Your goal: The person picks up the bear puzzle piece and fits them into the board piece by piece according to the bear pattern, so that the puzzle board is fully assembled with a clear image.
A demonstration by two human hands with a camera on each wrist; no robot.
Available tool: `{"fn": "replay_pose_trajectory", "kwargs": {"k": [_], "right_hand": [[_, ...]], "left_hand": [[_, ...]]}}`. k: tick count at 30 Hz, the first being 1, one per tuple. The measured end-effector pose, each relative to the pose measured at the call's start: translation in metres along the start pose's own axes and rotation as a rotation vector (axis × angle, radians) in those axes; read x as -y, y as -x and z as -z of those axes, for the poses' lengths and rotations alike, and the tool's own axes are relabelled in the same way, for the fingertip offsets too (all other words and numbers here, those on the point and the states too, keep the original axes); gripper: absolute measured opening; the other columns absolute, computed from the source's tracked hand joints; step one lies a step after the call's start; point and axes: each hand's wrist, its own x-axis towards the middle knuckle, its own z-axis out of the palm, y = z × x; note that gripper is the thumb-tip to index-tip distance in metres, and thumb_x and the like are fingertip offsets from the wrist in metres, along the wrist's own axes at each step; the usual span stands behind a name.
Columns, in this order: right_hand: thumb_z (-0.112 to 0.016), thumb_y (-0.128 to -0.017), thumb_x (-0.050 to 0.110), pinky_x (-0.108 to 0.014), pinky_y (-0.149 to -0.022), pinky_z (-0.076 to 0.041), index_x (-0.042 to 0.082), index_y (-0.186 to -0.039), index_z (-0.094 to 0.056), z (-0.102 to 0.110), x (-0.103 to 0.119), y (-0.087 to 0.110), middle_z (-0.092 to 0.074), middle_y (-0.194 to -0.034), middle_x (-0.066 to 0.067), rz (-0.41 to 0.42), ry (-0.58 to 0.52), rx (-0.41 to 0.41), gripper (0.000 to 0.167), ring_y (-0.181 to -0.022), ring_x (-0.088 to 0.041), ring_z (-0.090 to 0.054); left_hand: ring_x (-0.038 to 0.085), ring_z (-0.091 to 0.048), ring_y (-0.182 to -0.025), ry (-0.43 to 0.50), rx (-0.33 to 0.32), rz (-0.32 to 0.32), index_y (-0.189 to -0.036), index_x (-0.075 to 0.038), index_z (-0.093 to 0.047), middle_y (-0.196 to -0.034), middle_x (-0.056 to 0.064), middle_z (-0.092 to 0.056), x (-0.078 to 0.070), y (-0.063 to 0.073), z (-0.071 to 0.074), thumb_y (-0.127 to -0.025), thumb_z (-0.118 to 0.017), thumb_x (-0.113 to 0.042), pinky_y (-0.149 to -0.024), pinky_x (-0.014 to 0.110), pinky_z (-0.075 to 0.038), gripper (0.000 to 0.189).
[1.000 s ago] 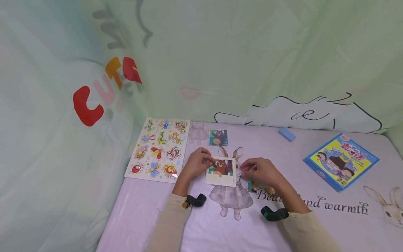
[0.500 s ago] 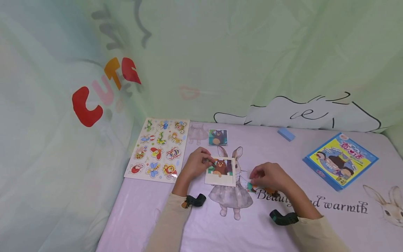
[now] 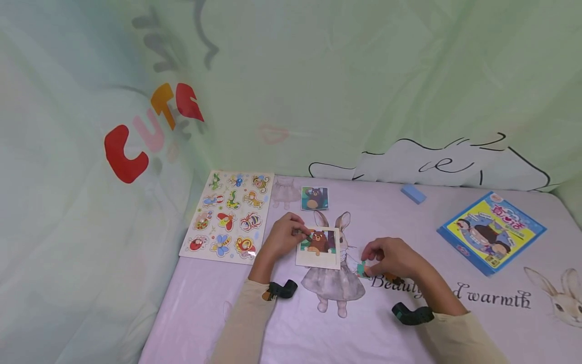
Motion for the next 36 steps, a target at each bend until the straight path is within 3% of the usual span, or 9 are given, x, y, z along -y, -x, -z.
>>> {"fn": "replay_pose_trajectory", "kwargs": {"k": [17, 36], "right_hand": [[-0.090, -0.075, 0.014, -0.030, -0.064, -0.044, 0.015, -0.095, -0.071, -0.0056, -0.0014, -0.0028, -0.056, -0.084, -0.003, -0.037, -0.010, -0.023, 0.027, -0.083, -0.020, -0.050], [-0.088, -0.078, 0.016, -0.031, -0.066, -0.045, 0.015, -0.097, -0.068, -0.0017, -0.0016, 0.0012, -0.058, -0.085, -0.001, -0.023, -0.042, 0.009, 0.027, -0.087, -0.021, -0.050]], "left_hand": [[0.017, -0.056, -0.102, -0.006, -0.007, 0.002, -0.098, -0.012, -0.081, -0.115, 0.002, -0.060, -0.0008, -0.0002, 0.0001, -0.093, -0.072, -0.009, -0.091, 0.032, -0.046, 0.010], [0.016, -0.056, -0.104, -0.009, -0.006, 0.007, -0.098, -0.012, -0.081, -0.116, 0.001, -0.060, 0.0000, 0.0009, -0.0008, -0.094, -0.072, -0.009, -0.092, 0.032, -0.047, 0.011]]}}
